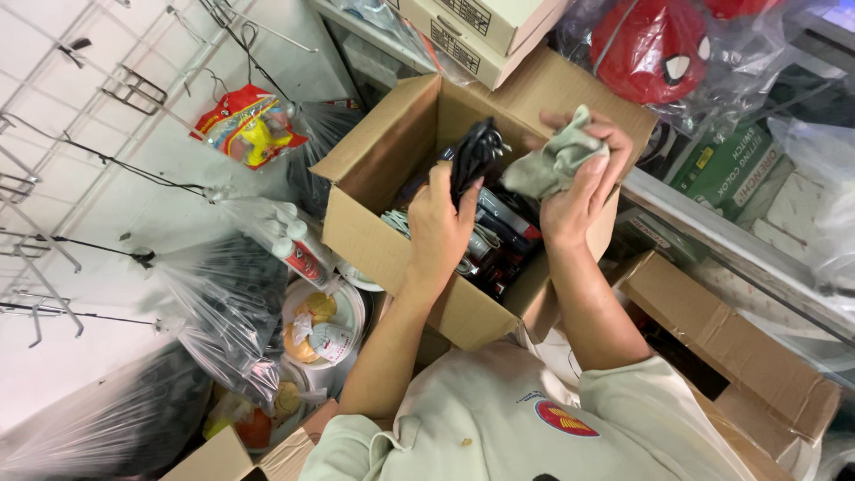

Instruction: The person is using a cloth to wipe down various black and white power cables and small electronic components before organizing them into a cardboard box.

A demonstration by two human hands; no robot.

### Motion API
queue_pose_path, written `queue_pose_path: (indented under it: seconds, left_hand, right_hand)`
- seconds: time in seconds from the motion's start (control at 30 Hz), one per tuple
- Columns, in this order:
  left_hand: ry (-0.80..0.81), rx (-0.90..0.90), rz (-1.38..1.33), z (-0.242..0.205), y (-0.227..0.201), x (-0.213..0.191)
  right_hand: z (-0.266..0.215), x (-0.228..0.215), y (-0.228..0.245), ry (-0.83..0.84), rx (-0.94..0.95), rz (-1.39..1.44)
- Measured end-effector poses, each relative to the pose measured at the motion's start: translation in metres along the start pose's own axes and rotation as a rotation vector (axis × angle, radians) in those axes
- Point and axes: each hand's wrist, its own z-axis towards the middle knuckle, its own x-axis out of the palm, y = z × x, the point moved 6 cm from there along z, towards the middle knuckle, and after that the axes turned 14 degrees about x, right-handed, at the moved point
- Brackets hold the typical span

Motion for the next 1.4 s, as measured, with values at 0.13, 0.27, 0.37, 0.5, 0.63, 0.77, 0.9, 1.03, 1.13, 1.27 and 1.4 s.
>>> queue_pose_path:
  seconds: [0.13,0.27,0.37,0.5,0.63,0.77,0.9,1.03,1.13,1.27,1.4]
  left_hand:
    - [-0.042,0.081,0.037,0.003,-0.006,-0.008]
    - [0.077,-0.022,0.055,-0.001,-0.001,-0.001]
    - [0.125,0.027,0.081,-0.001,-0.002,0.005]
    - [0.108,0.147,0.073,0.0,-0.007,0.006]
    - [0.032,0.062,-0.086,0.004,-0.003,0.004]
    - [-0.026,-0.106,-0.14,0.003,0.012,-0.008]
    - [-0.063,-0.175,-0.402,0.001,0.025,-0.012]
    - [0.06,-0.24,-0.325,-0.01,0.033,0.002]
    - [0.027,-0.001,-0.434,-0.011,0.023,-0.007]
    - [-0.038,-0.084,-0.492,-0.013,0.028,-0.016]
    - [-0.17,-0.114,-0.488,-0.018,0.023,-0.022]
  right_hand:
    - [-0.006,-0.005,-0.009,-0.042,0.055,-0.208]
    - [-0.011,0.001,0.003,-0.002,-0.073,-0.28]
    - [-0.012,0.024,0.018,0.054,-0.173,-0.52]
    - [-0.015,0.055,0.027,0.156,-0.25,-0.95]
    - [-0.015,0.059,0.03,0.245,-0.229,-0.948]
    - [-0.018,0.054,0.02,0.375,-0.143,-0.806]
    - [-0.011,0.027,0.009,0.138,0.106,-0.536]
    - [-0.019,0.053,0.015,0.372,-0.172,-0.684]
    - [-0.025,0.077,0.013,0.609,-0.16,-0.721]
    - [-0.022,0.086,0.021,0.642,-0.062,-0.808]
    - [-0.02,0.081,0.033,0.572,-0.056,-0.823]
